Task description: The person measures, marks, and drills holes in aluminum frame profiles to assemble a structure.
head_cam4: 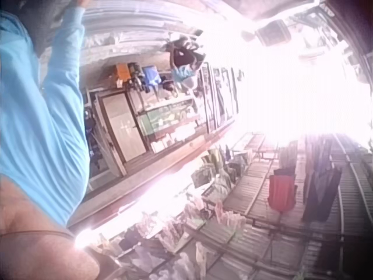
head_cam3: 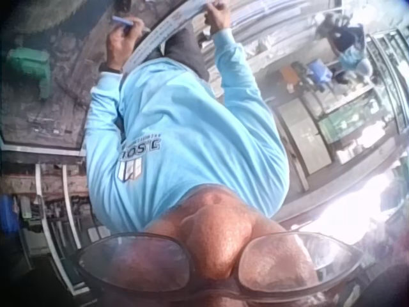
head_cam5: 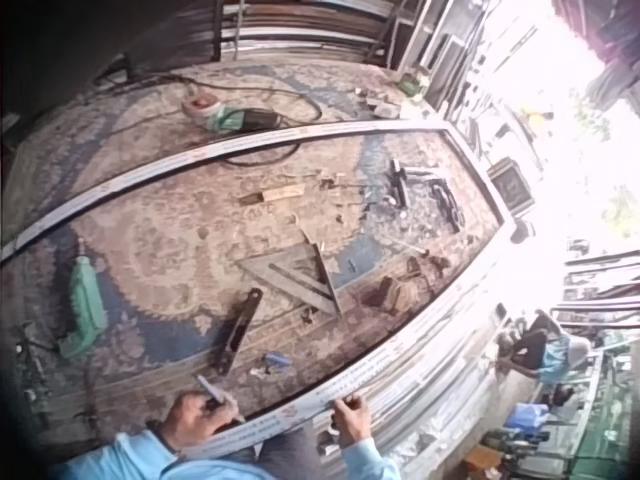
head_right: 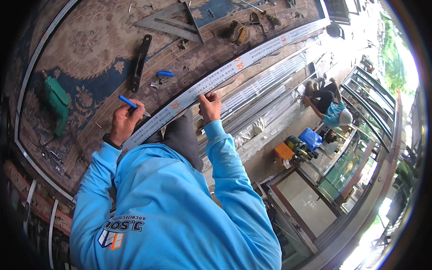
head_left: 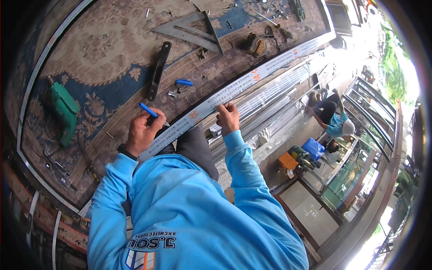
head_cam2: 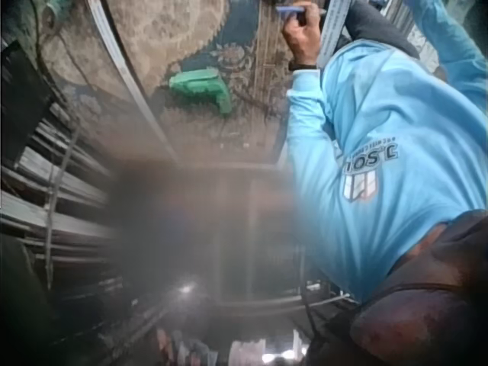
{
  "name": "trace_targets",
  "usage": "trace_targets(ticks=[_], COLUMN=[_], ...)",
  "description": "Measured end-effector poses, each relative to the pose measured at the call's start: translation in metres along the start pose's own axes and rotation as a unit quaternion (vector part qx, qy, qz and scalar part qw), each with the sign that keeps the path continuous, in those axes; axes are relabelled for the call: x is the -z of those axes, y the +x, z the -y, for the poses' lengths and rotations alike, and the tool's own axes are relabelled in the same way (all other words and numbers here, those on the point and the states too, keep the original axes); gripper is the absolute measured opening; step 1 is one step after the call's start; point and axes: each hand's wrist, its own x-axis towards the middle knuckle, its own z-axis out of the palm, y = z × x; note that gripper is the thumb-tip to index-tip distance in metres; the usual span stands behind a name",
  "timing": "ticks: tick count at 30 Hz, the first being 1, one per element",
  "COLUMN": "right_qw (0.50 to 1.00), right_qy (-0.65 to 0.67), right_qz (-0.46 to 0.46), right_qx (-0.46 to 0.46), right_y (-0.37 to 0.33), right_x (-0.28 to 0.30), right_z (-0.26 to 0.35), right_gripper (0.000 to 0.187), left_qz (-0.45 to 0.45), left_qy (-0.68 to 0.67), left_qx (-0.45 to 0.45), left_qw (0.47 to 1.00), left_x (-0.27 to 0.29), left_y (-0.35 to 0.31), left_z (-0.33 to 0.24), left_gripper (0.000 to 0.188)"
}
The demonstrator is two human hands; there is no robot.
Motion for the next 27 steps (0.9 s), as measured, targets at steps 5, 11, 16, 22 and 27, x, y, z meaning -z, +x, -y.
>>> trace_targets(ticks=[5, 11, 16, 22, 27], right_qw=[1.000, 0.999, 0.999, 0.994, 0.995], right_qy=[-0.015, -0.035, -0.037, -0.042, -0.053], right_qz=[0.019, 0.022, 0.038, 0.049, 0.011], right_qx=[-0.008, 0.006, 0.002, 0.090, 0.084], right_y=[-0.025, -0.040, -0.043, -0.062, -0.053], right_x=[-0.020, -0.031, -0.036, -0.050, -0.042], right_z=[-0.023, -0.046, -0.071, -0.099, -0.082], right_gripper=[0.025, 0.032, 0.040, 0.039, 0.051], left_qz=[-0.007, -0.005, 0.000, 0.002, -0.007], left_qy=[-0.001, 0.010, -0.011, -0.007, -0.010], left_qx=[-0.009, -0.010, -0.012, -0.011, -0.008], left_qw=[1.000, 1.000, 1.000, 1.000, 1.000], left_x=[0.002, 0.005, 0.005, 0.003, 0.007], left_y=[-0.003, -0.004, -0.006, -0.007, -0.011], left_z=[-0.002, -0.005, -0.005, -0.001, -0.001], left_gripper=[0.020, 0.022, 0.023, 0.022, 0.021])
